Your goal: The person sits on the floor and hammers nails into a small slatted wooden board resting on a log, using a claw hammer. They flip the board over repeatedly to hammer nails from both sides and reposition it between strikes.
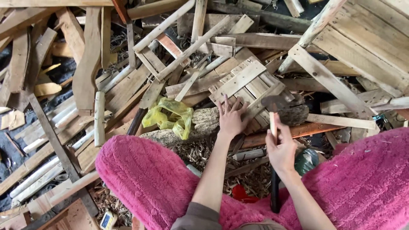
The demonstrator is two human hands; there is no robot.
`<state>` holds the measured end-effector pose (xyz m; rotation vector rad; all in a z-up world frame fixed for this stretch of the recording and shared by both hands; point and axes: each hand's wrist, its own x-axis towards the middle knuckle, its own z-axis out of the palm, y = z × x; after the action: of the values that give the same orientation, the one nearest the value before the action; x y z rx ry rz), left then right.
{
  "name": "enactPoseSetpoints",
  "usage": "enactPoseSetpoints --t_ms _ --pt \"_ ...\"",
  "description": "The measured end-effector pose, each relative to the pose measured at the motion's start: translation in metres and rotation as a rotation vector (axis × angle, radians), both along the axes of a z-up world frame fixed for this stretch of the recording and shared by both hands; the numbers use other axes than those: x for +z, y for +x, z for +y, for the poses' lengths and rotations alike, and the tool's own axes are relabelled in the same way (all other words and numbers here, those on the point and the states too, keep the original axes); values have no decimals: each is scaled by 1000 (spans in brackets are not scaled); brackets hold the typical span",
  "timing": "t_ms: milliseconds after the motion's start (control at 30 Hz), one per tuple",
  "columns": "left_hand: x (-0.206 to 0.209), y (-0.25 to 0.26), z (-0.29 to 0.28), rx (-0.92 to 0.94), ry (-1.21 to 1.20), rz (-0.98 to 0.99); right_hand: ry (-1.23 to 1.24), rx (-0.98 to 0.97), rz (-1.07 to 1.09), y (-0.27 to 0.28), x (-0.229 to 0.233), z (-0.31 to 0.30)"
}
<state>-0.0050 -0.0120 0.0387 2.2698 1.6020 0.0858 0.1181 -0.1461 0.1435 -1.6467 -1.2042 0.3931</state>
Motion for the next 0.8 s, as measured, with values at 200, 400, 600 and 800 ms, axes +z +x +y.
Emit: enactPoseSetpoints --t_ms 200,400,600,800 --pt "-5 3 0 23 18 -45 -269 -18 110 1 -10 0" --pt "1 4 -8 44 16 -40 12 -76 -112 1 -36 -2" --pt "6 0 -9 45 25 -57 -185 -45 70 2 -35 -1" --pt "-8 4 -4 42 31 -36 -73 -85 25 9 -63 2"
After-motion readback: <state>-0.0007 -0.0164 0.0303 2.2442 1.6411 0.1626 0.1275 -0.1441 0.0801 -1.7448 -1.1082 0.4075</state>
